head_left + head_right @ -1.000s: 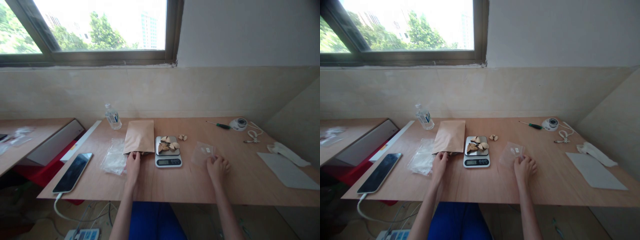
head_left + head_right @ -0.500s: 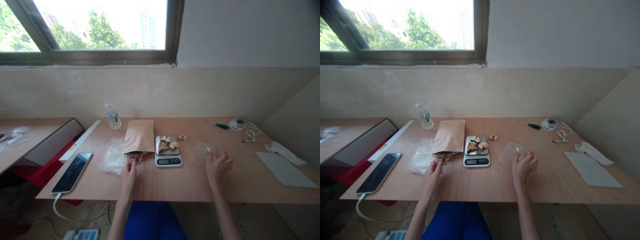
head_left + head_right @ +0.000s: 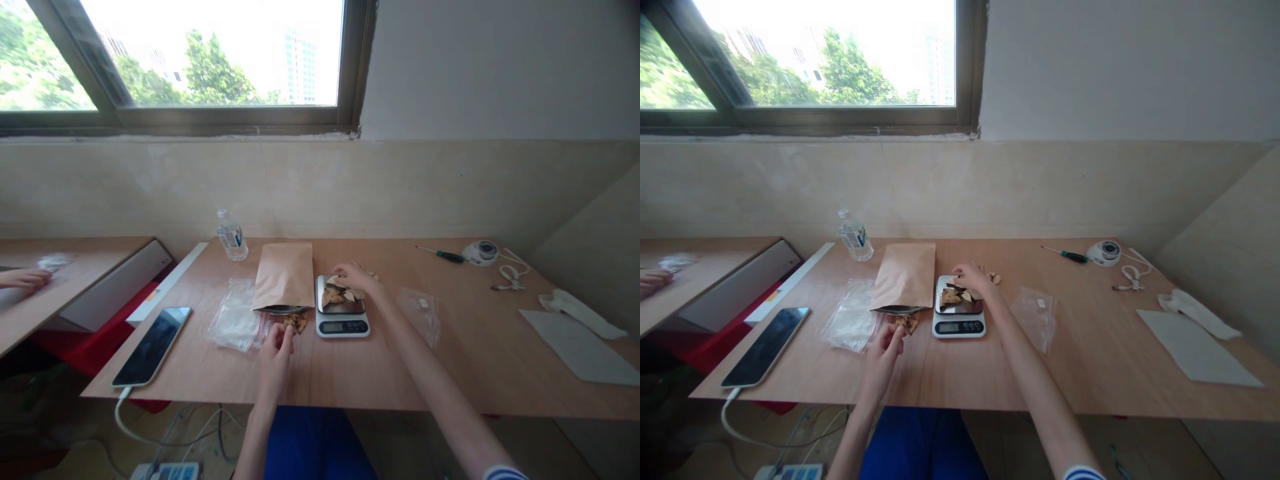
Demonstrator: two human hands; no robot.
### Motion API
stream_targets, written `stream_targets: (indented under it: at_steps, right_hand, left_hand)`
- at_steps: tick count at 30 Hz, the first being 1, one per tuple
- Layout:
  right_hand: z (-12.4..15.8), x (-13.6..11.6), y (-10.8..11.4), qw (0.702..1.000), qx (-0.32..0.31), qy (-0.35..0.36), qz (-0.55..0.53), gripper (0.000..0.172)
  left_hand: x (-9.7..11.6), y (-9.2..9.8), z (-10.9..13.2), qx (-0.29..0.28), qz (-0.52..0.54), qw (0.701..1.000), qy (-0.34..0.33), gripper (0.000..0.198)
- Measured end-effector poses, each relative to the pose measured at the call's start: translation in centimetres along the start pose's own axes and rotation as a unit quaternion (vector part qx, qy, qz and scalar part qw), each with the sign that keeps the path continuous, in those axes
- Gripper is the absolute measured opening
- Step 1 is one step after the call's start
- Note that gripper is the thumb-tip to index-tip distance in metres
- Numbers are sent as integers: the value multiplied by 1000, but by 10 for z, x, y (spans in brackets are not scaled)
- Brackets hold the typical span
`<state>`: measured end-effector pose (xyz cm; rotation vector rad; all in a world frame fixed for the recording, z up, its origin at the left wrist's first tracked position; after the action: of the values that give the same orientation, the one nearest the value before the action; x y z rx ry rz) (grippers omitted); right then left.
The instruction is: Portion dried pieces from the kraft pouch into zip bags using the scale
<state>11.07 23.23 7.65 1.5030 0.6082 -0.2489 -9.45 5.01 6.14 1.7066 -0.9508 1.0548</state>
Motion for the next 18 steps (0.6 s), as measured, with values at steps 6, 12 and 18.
stream_targets:
  at_steps: [6,12,18]
  right_hand:
    - [0,8,-1,999,21,0,-38,10]
    - [7,38,25,986,94,-29,-138,30]
    - [61,97,53,949,184,-102,-234,37]
  left_hand:
    - [-1,-1,-2,-2,-21,1000,-8,35]
    - [2,-5,-9,-23,-6,1000,-14,33]
    - [16,-15,-57,-41,-59,996,-56,28]
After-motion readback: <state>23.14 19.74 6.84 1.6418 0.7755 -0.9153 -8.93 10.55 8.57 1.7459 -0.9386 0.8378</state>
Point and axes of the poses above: each hand's wrist, its own z-axis away from the middle knuckle, its own y-axis out of the back of the hand, x = y × z, the point moved 7 cm from there along -z, towards the middle knuckle, and after that the axes turned 9 degrees about -y, right-handed, at the moved point
